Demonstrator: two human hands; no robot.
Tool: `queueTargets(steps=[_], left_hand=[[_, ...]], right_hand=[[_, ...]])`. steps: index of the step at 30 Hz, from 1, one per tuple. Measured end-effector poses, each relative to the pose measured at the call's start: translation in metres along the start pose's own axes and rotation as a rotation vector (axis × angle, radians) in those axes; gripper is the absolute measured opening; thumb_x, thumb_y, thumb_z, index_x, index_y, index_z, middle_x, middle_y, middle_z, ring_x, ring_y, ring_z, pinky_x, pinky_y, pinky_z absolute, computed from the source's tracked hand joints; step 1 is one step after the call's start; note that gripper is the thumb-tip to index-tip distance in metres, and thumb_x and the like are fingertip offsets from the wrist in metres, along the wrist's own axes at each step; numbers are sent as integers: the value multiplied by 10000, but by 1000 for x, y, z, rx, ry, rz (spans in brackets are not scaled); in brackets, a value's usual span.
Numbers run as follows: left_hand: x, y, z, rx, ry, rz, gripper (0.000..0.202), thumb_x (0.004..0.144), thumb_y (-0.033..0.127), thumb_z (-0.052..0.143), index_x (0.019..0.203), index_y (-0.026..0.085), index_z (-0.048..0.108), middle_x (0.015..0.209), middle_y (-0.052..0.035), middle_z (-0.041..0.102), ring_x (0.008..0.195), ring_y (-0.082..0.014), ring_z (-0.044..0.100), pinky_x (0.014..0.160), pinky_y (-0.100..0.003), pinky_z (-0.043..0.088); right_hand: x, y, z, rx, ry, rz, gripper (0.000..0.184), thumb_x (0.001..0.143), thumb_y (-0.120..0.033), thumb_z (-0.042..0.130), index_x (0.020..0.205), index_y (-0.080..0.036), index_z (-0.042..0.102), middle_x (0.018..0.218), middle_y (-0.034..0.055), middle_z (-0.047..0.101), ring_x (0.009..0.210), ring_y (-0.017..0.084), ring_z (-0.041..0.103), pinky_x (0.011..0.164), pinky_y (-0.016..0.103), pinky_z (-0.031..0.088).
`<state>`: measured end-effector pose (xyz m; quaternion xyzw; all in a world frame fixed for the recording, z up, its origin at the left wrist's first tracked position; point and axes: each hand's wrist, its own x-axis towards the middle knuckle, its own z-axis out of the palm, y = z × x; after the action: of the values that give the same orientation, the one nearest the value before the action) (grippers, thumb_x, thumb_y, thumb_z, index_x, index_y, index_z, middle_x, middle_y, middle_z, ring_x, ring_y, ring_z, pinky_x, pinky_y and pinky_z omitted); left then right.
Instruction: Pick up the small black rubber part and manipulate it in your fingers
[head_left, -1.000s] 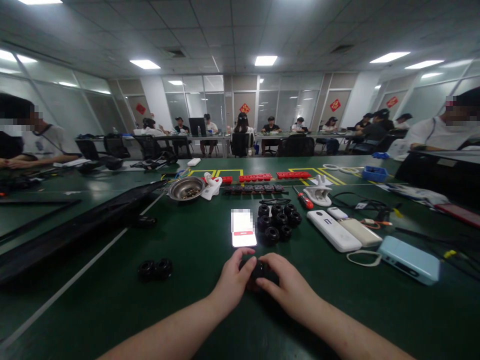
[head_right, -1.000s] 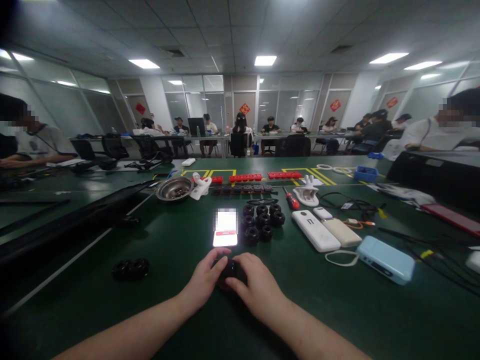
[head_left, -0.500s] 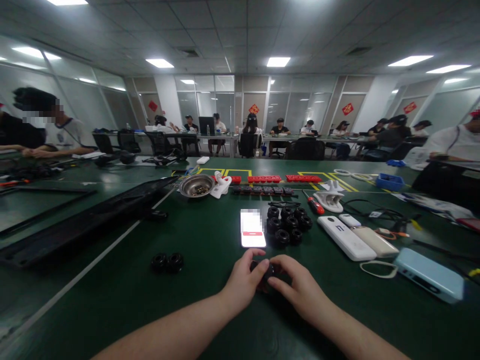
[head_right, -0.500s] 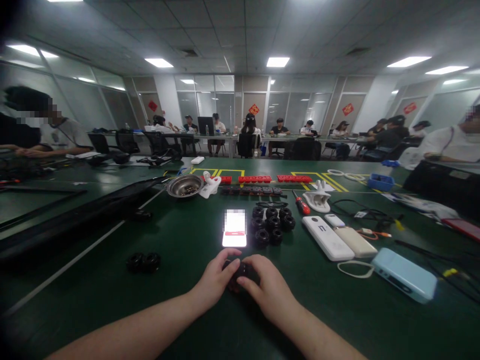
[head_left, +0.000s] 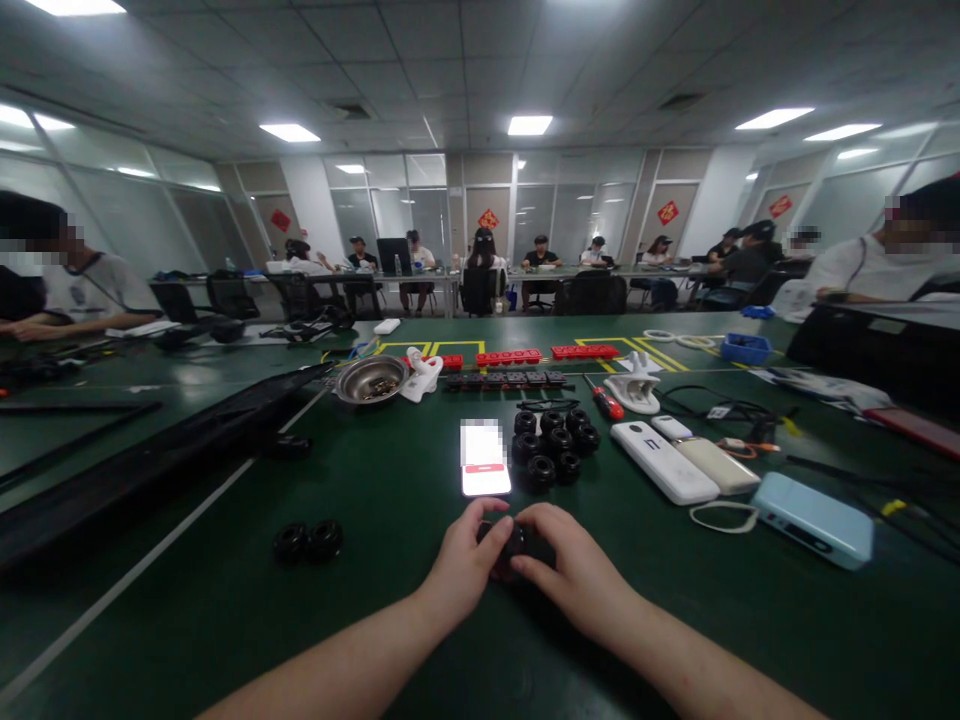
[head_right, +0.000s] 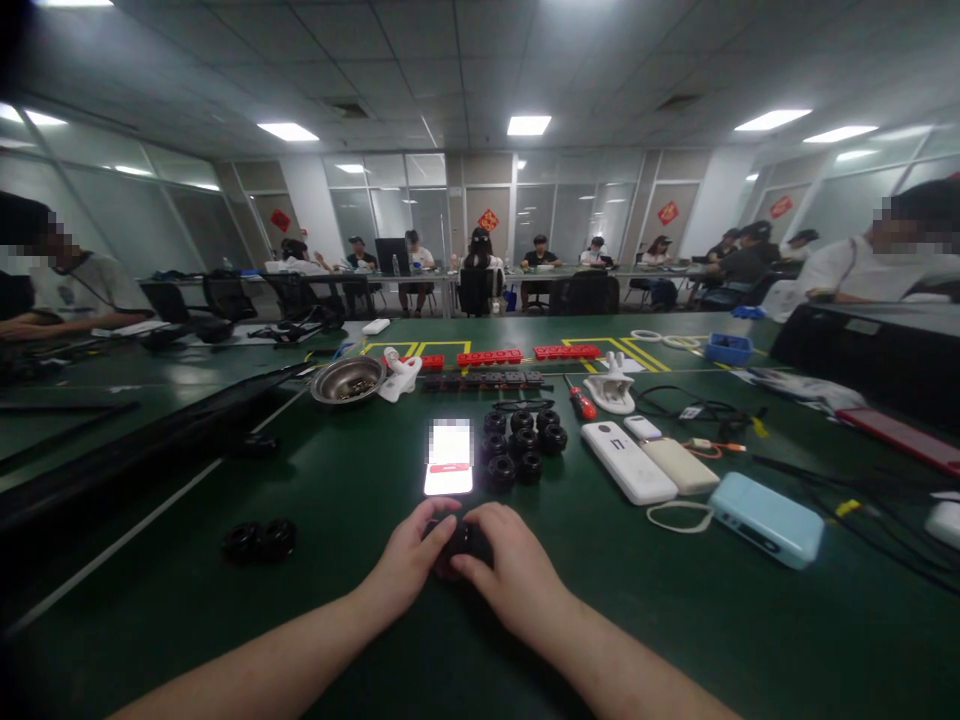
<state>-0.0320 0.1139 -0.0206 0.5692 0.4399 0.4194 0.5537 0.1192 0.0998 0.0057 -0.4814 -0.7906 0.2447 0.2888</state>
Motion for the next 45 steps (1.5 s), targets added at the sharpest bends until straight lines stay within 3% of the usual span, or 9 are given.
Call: queueTargets(steps=[4, 11, 18, 22, 26, 30, 34, 40, 45], left_hand=[[-4, 5, 0, 38, 4, 34, 304, 758, 395, 475, 949, 158, 467, 745, -13, 535, 581, -122, 541, 474, -214, 428], [-5, 2, 0, -56, 9, 53, 303, 752, 383, 486, 958, 163, 458, 728, -1, 509, 532, -108, 520, 470, -230, 438], [0, -2, -4, 91, 62, 50, 327, 748, 401, 481, 963, 154, 484, 686, -9, 530, 576, -134, 518, 515, -244, 416], [-5, 5, -3, 57, 49, 93, 307, 742, 387, 499, 931, 146, 502, 751, -28, 548, 697, -160, 532, 604, -264, 432], [-6, 7, -1, -73, 16, 44, 329, 748, 403, 484, 970, 162, 453, 719, 0, 517, 595, -130, 532, 510, -242, 439], [-1, 2, -1, -47, -16, -8, 347, 743, 429, 480, 963, 164, 443, 695, 14, 515, 509, -112, 535, 472, -237, 429], [0, 3, -2, 32, -41, 12, 350, 744, 431, 479, 954, 153, 458, 729, -5, 543, 515, -111, 544, 476, -232, 428], [-7, 8, -1, -12, -34, 70, 325, 745, 401, 496, 963, 161, 463, 814, -36, 549, 626, -139, 561, 500, -231, 446], [-3, 2, -1, -74, -33, 23, 373, 731, 428, 504, 978, 156, 438, 675, 5, 542, 481, -105, 538, 458, -219, 416]], right_hand=[[0, 0, 0, 64, -7, -3, 302, 654, -198, 618, 933, -195, 500, 936, 28, 534, 886, 181, 490, 781, 301, 388], [2, -1, -3, 81, -60, -46, 220, 824, -319, 422, 954, -175, 525, 924, 61, 555, 878, 188, 499, 782, 326, 390], [3, 3, 7, 43, -30, -29, 293, 663, -193, 612, 929, -187, 491, 929, 33, 537, 876, 181, 490, 782, 306, 395], [0, 3, 6, 36, -33, 35, 397, 685, -287, 605, 1039, -181, 458, 1019, 61, 516, 938, 197, 477, 821, 326, 382], [0, 1, 1, -16, -74, 16, 241, 801, -351, 457, 952, -178, 529, 930, 63, 547, 879, 195, 489, 779, 327, 390], [0, 0, 0, -25, -54, -9, 139, 776, -264, 499, 870, -178, 555, 872, 47, 551, 845, 186, 493, 759, 313, 391], [0, 1, 0, 24, 15, -23, 288, 672, -158, 594, 947, -195, 515, 935, 28, 538, 901, 179, 485, 797, 304, 384], [0, 2, 0, 50, -29, 9, 351, 754, -335, 533, 1064, -186, 468, 1032, 66, 527, 943, 199, 482, 813, 332, 382], [4, 0, -1, 7, -82, -3, 203, 832, -316, 402, 840, -181, 554, 818, 42, 574, 789, 181, 517, 719, 314, 408]])
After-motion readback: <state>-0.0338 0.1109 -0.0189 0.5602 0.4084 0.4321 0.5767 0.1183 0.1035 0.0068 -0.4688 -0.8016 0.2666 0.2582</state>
